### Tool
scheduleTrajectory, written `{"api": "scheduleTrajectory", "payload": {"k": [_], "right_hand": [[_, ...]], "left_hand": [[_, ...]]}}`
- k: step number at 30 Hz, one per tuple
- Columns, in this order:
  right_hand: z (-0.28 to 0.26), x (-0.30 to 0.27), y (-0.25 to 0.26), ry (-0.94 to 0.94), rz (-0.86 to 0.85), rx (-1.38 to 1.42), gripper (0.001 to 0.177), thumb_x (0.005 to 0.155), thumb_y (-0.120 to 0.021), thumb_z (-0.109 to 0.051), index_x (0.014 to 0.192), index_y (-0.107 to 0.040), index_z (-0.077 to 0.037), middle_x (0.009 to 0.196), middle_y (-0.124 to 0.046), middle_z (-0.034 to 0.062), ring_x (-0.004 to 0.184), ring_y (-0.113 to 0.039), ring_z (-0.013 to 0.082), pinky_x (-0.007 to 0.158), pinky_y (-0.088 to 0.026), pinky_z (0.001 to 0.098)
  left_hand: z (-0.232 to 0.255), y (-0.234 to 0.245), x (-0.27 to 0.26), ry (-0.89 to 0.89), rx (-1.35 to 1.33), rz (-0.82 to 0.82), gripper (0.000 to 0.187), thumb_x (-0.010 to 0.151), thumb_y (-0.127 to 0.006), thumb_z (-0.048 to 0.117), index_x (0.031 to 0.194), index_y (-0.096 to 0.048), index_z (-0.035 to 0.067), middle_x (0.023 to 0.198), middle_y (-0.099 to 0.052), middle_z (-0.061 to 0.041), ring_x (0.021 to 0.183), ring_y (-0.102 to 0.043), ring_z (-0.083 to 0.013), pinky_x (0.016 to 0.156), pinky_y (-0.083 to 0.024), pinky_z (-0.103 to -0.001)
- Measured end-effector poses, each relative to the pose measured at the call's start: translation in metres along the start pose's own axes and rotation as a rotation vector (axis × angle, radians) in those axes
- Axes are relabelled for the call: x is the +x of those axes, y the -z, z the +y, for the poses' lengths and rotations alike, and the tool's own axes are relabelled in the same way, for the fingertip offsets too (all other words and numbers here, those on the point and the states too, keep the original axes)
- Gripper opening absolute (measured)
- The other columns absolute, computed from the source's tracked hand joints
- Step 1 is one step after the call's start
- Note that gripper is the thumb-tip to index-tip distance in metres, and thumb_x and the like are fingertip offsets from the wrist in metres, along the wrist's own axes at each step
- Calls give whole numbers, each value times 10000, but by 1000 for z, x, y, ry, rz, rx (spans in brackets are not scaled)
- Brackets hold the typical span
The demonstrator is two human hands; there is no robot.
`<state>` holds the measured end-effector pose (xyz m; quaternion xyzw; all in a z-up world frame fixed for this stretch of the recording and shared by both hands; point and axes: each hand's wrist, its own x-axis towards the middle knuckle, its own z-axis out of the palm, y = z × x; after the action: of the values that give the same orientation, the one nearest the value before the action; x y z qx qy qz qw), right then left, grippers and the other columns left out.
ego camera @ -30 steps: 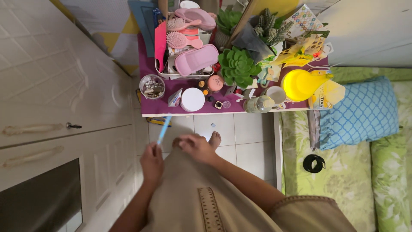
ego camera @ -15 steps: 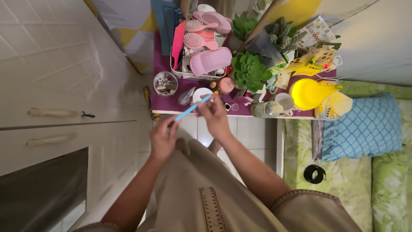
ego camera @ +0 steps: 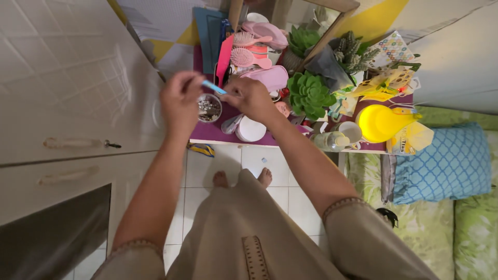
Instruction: Organize various small personal care items, containers, and accessories on a desk or vanity surface.
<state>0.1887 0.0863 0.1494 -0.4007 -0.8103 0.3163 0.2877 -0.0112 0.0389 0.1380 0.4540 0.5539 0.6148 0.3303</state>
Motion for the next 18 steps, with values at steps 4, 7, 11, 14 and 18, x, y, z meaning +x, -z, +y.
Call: {"api": "scheduleTrajectory", "payload": {"k": [4,7,11,14,18], "right_hand": [[22,22,-8,283,128,-245,220,877,-819,-196,877,-642,-65,801,-680,149,748,-644,338,699,-512,406],[34,35,-7,-101,199,7,161,932,-699,-118,1028,-644,-1,718,-685,148,610,-679,261,601,-526,375],[61,38,-12,-143,222,107,130,944,-672,-135,964,-651,-9,724,-718,115,632,-728,214,595,-562,371],[78,42,-20,-217,180,31,184,950,-706,-173,915,-656,0,710,-710,122,613,-700,198,593,-547,365],[100,56,-32,-204,241,-107,356,831,-854,-268,828,-640,16,659,-684,146,578,-650,215,568,-528,362]], "left_hand": [[-6,-34,40,-323,303,-202,163,1003,-793,186,1041,-715,47,923,-707,-115,812,-679,-198,746,-542,-349],[6,-47,53,-407,162,-323,301,972,-784,186,1163,-675,-20,1013,-713,-161,806,-678,-226,737,-547,-344],[-38,-39,42,-204,171,-214,255,971,-758,177,1137,-700,-8,962,-736,-142,805,-723,-225,742,-568,-345],[-69,-28,27,-149,293,-198,224,969,-762,165,1096,-719,-15,939,-732,-153,786,-709,-227,730,-559,-355],[-96,-21,16,-133,365,-179,256,941,-788,183,1088,-728,-17,932,-725,-159,794,-707,-219,726,-556,-357]]}}
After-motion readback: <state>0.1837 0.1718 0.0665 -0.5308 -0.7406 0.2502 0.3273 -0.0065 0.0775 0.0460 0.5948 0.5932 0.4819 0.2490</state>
